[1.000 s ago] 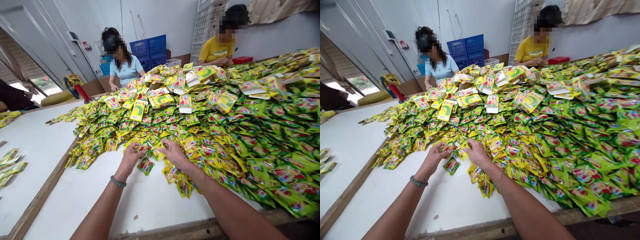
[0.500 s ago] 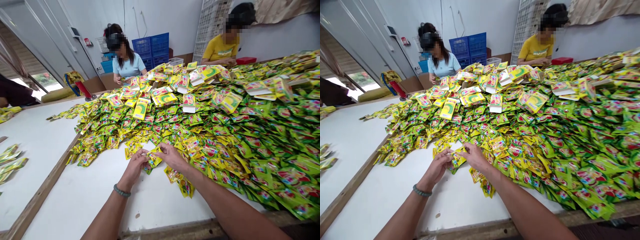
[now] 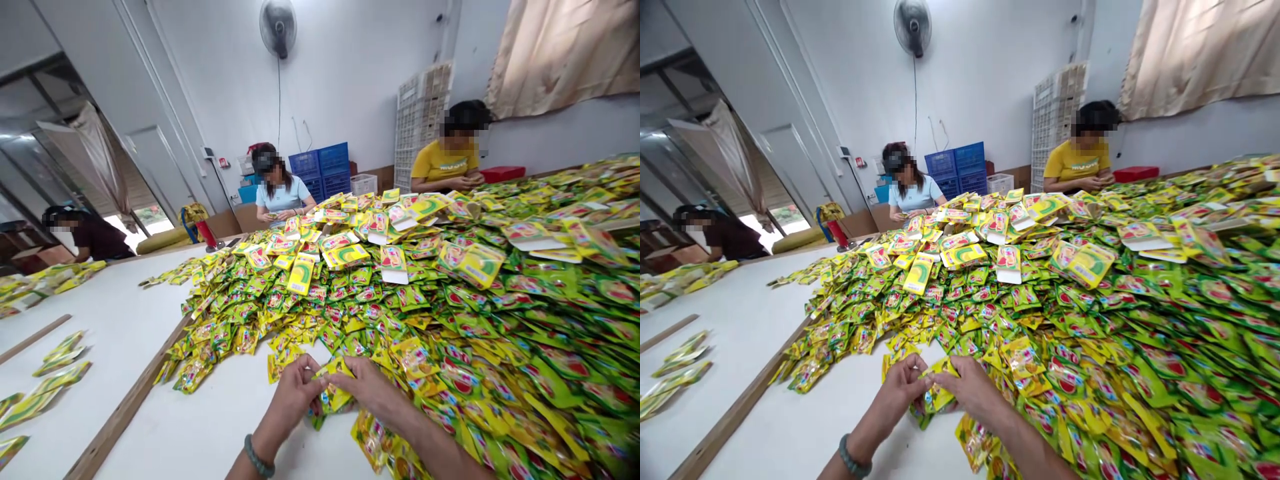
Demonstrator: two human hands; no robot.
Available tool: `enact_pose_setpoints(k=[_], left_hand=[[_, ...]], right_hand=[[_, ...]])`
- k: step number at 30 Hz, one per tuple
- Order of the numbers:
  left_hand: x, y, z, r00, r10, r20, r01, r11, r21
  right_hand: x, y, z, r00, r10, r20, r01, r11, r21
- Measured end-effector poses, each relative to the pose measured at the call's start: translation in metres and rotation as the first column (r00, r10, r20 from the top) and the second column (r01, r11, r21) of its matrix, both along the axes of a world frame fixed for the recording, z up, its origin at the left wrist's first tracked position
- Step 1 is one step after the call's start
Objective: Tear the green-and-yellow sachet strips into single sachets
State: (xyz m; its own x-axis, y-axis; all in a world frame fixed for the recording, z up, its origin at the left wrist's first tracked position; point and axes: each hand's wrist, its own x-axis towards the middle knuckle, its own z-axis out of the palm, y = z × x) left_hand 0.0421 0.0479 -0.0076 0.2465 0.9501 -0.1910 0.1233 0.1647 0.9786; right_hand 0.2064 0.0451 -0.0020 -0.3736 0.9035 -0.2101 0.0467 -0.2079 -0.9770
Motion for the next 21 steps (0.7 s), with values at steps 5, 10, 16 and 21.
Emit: enact_pose_setpoints(k=[5, 10, 16, 21], left_hand=[[-0.008, 0.039, 0.053, 0.959, -0.047, -0.281, 0.088, 0.987, 0.137], [0.011, 0.110, 0.099, 0.511, 0.675, -0.532, -0.027, 0.631, 0.775], [0.017, 0.142, 0.094, 0.526, 0.547, -0.651, 0.096, 0.723, 0.684], [-0.018, 0.085, 0.072, 0.949, 0.274, -0.154, -0.211, 0.918, 0.335]], right_hand=[[0.003, 0.002, 0.006, 0.999, -0.043, -0.020, 0.044, 0.997, 0.056], [0.004, 0.007, 0.003, 0.985, -0.122, 0.126, 0.101, 0.982, 0.156], [0.007, 0.005, 0.002, 0.943, -0.248, 0.220, 0.168, 0.929, 0.329], [0.008, 0.002, 0.012, 0.938, -0.288, 0.192, 0.200, 0.903, 0.381]])
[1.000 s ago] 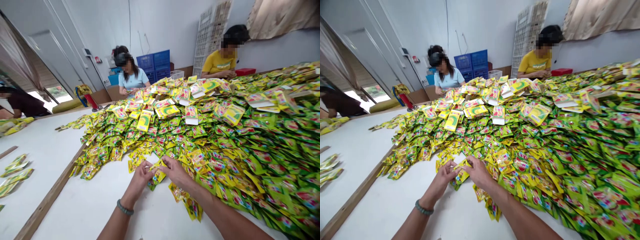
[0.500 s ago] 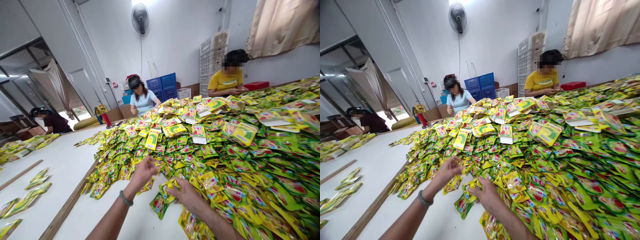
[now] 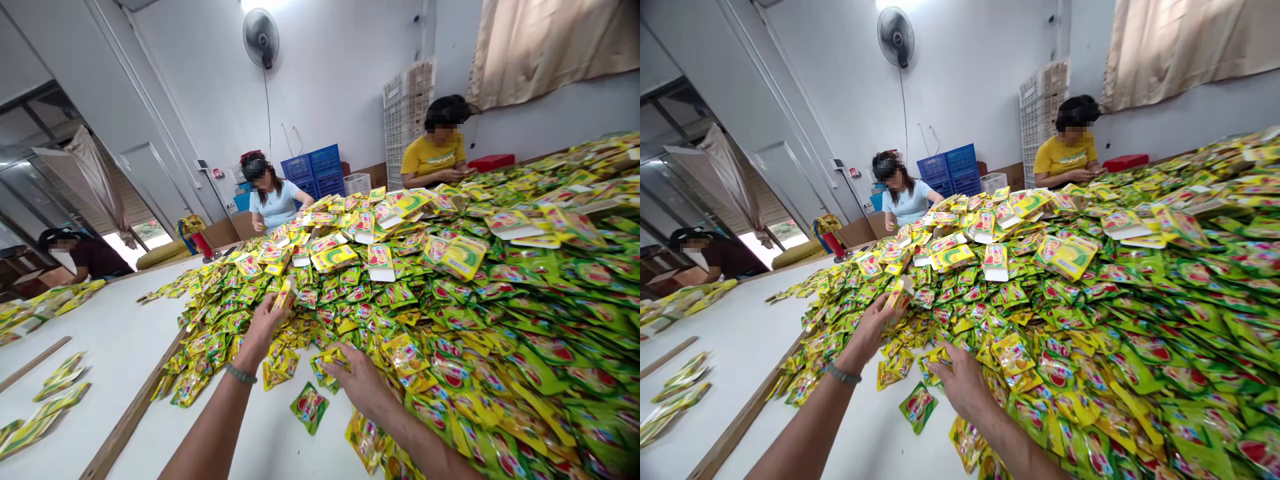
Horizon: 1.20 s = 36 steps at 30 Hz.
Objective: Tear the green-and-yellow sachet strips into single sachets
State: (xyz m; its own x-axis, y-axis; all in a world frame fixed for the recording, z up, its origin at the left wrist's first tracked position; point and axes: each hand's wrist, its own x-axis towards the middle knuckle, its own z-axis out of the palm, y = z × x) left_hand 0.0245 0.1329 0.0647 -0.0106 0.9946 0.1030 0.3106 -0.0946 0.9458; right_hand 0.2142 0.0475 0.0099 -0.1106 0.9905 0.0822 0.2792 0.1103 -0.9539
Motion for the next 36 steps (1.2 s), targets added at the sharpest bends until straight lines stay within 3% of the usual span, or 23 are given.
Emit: enact_pose_setpoints(k=[3, 6, 8, 12, 17, 19, 24, 27, 32, 36], left_hand=[[-0.008, -0.050, -0.031, 0.926, -0.056, 0.374, 0.154, 0.959, -0.236], [-0.003, -0.085, -0.058, 0.886, -0.089, 0.455, 0.245, 0.923, -0.298], [0.001, -0.095, -0.066, 0.888, -0.137, 0.438, 0.279, 0.919, -0.278], [0.003, -0.093, -0.068, 0.909, -0.259, 0.326, 0.342, 0.911, -0.230], [0.001, -0.089, -0.070, 0.902, -0.284, 0.324, 0.372, 0.892, -0.255], [0.001, -0.090, -0.071, 0.901, -0.291, 0.320, 0.380, 0.887, -0.263], [0.006, -0.091, -0.069, 0.911, -0.290, 0.292, 0.366, 0.896, -0.251], [0.009, -0.093, -0.068, 0.893, -0.280, 0.351, 0.381, 0.888, -0.259], [0.011, -0.094, -0.070, 0.897, -0.252, 0.364, 0.355, 0.901, -0.249], [0.007, -0.092, -0.071, 0.890, -0.227, 0.396, 0.359, 0.885, -0.298]], right_hand=[[0.002, 0.002, 0.003, 0.998, -0.011, -0.061, 0.009, 0.999, -0.040], [0.004, 0.006, 0.002, 0.978, -0.050, -0.204, 0.043, 0.998, -0.040], [0.004, 0.009, 0.000, 0.964, -0.078, -0.255, 0.076, 0.997, -0.018], [0.006, 0.013, -0.006, 0.990, -0.090, -0.105, 0.092, 0.996, 0.015], [0.013, 0.016, -0.011, 0.989, 0.105, 0.103, -0.111, 0.993, 0.047], [0.014, 0.016, -0.013, 0.983, 0.111, 0.143, -0.121, 0.991, 0.062], [0.008, 0.014, -0.013, 0.994, -0.031, 0.108, 0.033, 0.999, -0.025], [0.006, 0.013, -0.013, 0.987, -0.105, 0.119, 0.106, 0.994, -0.002], [0.006, 0.012, -0.015, 0.959, -0.115, 0.260, 0.082, 0.988, 0.132], [0.008, 0.011, -0.014, 0.994, 0.015, 0.107, -0.022, 0.997, 0.070]])
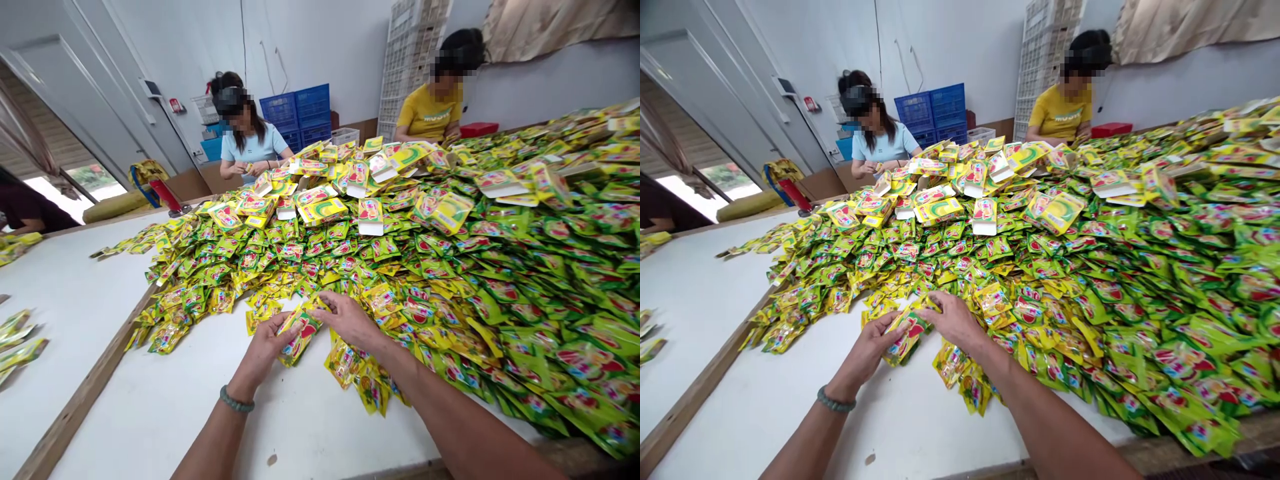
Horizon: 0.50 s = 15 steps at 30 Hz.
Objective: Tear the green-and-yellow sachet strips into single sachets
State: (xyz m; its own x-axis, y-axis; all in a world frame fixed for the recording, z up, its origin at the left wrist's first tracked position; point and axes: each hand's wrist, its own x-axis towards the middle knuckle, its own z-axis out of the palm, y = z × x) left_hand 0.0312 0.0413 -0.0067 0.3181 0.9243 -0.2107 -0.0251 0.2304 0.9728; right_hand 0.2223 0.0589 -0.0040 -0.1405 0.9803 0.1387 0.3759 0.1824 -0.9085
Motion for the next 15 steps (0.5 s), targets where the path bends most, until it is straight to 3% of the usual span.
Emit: enact_pose_setpoints(k=[2, 7, 15], left_hand=[[-0.001, 0.001, 0.000, 0.999, 0.011, 0.036, -0.010, 1.000, -0.028], [0.000, 0.001, 0.002, 0.999, -0.004, 0.036, 0.005, 1.000, -0.026], [0.001, 0.002, 0.003, 0.986, 0.055, 0.160, -0.037, 0.992, -0.119]], right_hand=[[0.000, 0.000, 0.001, 0.998, 0.021, -0.065, -0.020, 1.000, 0.006], [-0.004, -0.003, 0.004, 0.997, -0.045, 0.067, 0.040, 0.997, 0.072], [-0.018, -0.015, 0.010, 0.998, 0.063, 0.004, -0.063, 0.998, -0.018]])
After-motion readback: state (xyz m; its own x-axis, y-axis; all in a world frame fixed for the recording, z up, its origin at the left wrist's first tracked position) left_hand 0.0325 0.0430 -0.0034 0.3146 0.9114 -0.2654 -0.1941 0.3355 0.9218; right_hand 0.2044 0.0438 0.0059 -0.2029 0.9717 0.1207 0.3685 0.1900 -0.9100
